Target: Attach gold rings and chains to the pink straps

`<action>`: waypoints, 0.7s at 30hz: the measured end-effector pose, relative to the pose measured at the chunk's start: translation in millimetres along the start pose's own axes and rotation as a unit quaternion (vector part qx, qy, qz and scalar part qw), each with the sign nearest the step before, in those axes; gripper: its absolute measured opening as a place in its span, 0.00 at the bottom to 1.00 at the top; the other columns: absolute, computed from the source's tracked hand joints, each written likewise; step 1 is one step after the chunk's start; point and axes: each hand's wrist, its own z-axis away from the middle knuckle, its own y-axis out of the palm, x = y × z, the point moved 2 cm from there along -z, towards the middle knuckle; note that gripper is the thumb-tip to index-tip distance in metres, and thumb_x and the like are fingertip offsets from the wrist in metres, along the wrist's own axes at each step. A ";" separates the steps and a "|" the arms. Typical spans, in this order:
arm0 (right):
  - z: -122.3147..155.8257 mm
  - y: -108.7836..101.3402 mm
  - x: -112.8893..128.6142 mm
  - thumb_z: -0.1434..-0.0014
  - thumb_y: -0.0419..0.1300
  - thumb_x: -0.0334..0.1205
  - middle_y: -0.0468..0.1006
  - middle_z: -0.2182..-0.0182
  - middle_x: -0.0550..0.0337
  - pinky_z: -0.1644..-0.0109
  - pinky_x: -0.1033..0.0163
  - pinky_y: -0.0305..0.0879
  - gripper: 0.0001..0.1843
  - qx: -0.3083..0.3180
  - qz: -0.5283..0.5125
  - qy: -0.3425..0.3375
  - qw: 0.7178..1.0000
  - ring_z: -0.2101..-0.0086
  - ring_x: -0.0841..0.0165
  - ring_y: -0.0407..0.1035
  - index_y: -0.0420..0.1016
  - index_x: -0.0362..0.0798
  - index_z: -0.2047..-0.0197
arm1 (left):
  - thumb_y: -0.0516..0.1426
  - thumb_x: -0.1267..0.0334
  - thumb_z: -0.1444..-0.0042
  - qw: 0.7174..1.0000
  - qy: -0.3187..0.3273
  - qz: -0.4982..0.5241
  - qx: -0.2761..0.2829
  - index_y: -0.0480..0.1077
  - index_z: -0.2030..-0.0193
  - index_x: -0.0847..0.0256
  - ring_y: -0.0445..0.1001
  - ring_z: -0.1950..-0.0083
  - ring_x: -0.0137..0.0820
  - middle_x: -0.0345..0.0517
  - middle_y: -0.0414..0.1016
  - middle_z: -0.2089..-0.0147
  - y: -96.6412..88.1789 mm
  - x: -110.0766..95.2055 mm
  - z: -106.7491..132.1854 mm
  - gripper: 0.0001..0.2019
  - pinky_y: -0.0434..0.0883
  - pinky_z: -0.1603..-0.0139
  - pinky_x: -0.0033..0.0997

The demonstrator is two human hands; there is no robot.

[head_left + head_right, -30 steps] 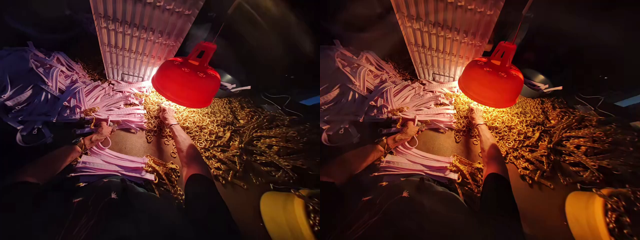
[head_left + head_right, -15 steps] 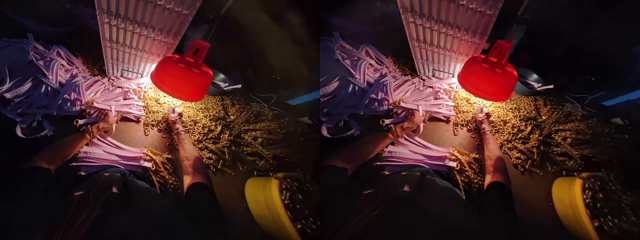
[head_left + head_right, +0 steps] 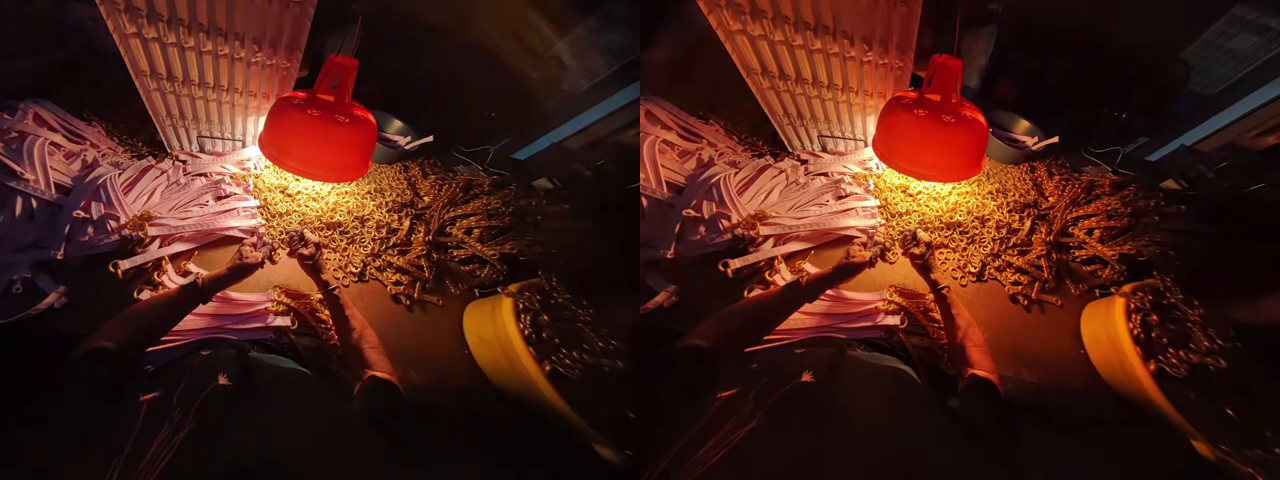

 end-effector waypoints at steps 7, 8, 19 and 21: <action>11.6 19.6 2.2 0.37 0.51 0.49 0.71 0.79 0.59 0.72 0.66 0.62 0.16 -0.033 0.026 -0.017 0.999 0.75 0.71 0.66 0.62 0.49 0.73 | 0.60 0.67 0.56 1.000 0.002 -0.002 -0.006 0.68 0.71 0.64 0.58 0.78 0.23 0.39 0.64 0.80 4.7 -5.8 -5.5 0.05 0.55 0.78 0.24; 12.2 21.4 2.5 0.37 0.51 0.48 0.71 0.78 0.59 0.72 0.67 0.61 0.15 -0.033 0.026 -0.024 0.999 0.75 0.71 0.66 0.62 0.49 0.72 | 0.60 0.66 0.55 1.000 -0.002 0.000 -0.003 0.69 0.70 0.64 0.58 0.78 0.23 0.38 0.64 0.81 3.9 -1.7 -7.1 0.05 0.55 0.78 0.24; 24.9 28.8 15.2 0.39 0.52 0.64 0.71 0.79 0.60 0.73 0.65 0.66 0.25 0.023 -0.073 0.023 0.997 0.78 0.71 0.67 0.66 0.49 0.70 | 0.57 0.66 0.54 0.999 -0.035 -0.011 -0.024 0.66 0.77 0.63 0.58 0.81 0.21 0.38 0.63 0.82 -2.5 9.7 -4.6 0.05 0.55 0.80 0.23; 26.5 28.2 16.0 0.42 0.54 0.66 0.71 0.79 0.61 0.74 0.65 0.68 0.26 0.062 -0.101 0.049 0.992 0.76 0.70 0.68 0.67 0.49 0.68 | 0.56 0.68 0.55 0.998 -0.044 -0.010 -0.037 0.64 0.79 0.63 0.56 0.81 0.20 0.37 0.62 0.83 -0.8 6.7 -3.4 0.05 0.53 0.80 0.23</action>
